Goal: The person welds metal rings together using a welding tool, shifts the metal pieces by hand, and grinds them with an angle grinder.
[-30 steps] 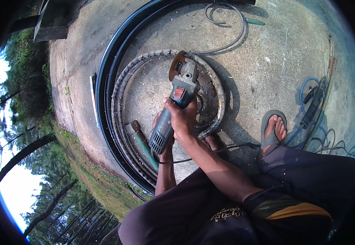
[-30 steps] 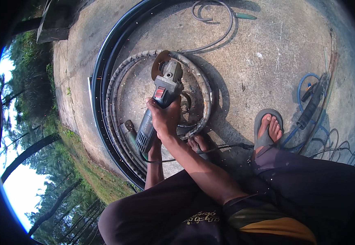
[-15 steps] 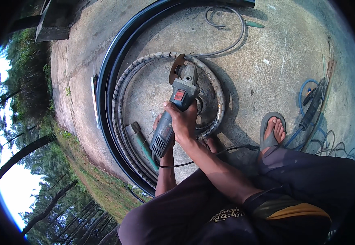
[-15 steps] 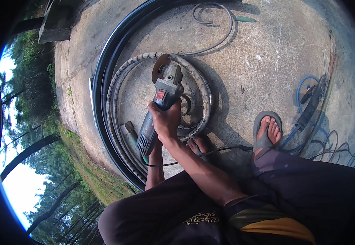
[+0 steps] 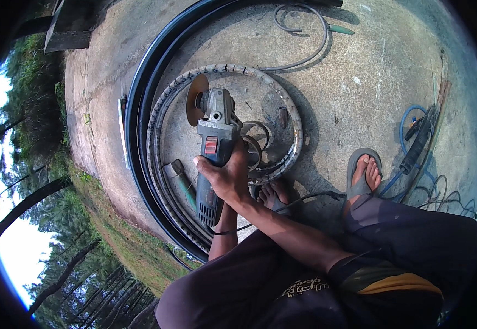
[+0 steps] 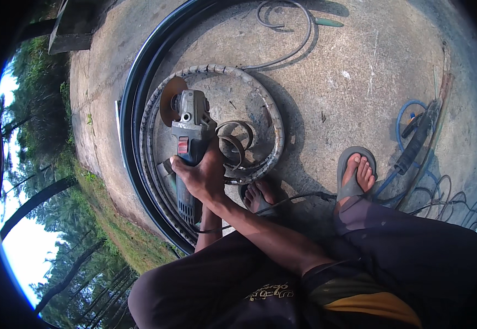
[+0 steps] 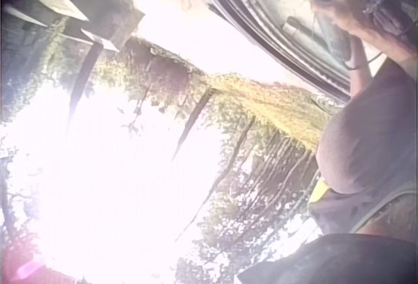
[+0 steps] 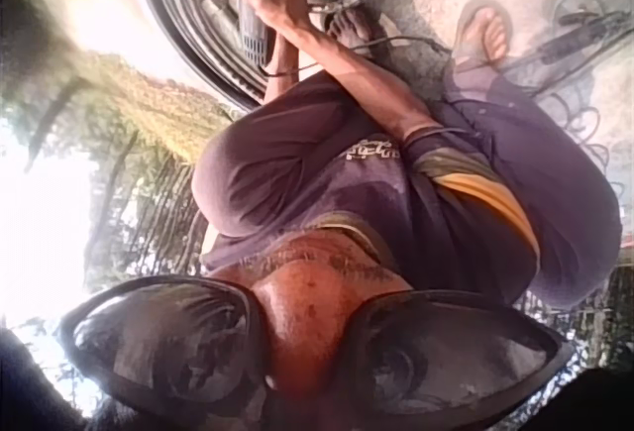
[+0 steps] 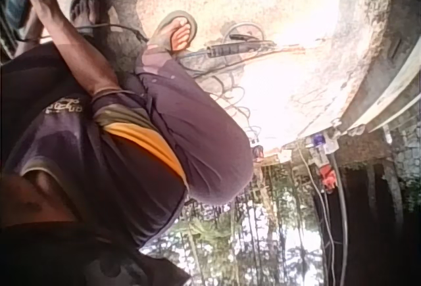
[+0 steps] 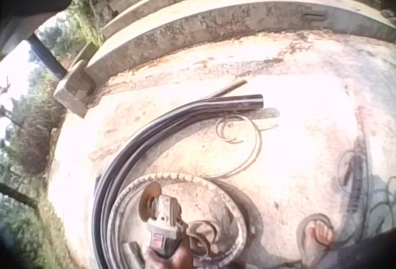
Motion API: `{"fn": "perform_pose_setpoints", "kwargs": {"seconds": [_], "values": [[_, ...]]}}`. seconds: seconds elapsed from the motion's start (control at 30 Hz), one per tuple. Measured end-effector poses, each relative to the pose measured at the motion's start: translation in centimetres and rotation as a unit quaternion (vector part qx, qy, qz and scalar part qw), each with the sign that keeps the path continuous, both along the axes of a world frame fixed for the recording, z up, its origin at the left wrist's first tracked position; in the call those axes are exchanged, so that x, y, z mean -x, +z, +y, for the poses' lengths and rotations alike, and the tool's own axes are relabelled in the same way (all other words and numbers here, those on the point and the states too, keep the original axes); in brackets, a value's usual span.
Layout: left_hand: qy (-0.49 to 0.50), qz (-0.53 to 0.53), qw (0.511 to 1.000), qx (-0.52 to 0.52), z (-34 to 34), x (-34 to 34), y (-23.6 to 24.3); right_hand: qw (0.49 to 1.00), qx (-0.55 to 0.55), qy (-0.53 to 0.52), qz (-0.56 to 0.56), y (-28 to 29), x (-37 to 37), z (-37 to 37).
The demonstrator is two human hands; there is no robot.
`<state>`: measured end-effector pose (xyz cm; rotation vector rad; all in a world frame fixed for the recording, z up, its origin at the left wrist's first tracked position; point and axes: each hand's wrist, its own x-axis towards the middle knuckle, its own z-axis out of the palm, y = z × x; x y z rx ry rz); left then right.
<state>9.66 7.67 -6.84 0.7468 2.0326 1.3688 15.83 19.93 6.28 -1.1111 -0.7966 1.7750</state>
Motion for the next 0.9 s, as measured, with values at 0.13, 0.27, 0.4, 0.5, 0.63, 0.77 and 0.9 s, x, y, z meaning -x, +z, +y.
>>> {"fn": "perform_pose_setpoints", "kwargs": {"seconds": [0.13,0.27,0.4,0.5,0.63,0.77,0.9], "values": [[0.001,0.0,1.0,0.0,0.2,0.1,0.6,0.999,0.046,0.021,-0.003,0.4,-0.3,0.2],[0.001,-0.003,1.0,0.002,0.4,0.0,1.0,0.997,0.069,0.017,0.016,0.4,-0.5,0.5],[0.001,-0.002,1.0,0.0,0.6,-0.1,1.2,0.998,0.058,0.027,0.001,0.2,-0.6,0.3],[0.001,-0.005,1.0,0.001,0.5,-0.1,1.3,0.998,0.05,0.023,0.004,-0.4,-0.7,-0.1],[0.0,-0.007,1.0,0.002,0.7,-0.1,1.5,0.997,0.07,0.006,0.038,-2.0,-0.3,-0.9],[-0.003,-0.002,1.0,0.015,1.1,0.4,2.9,1.0,0.024,-0.018,-0.009,0.3,-0.7,0.1],[-0.016,-0.01,1.0,0.025,2.3,0.3,3.7,0.999,0.036,0.012,-0.009,0.9,-1.4,0.4]]}}
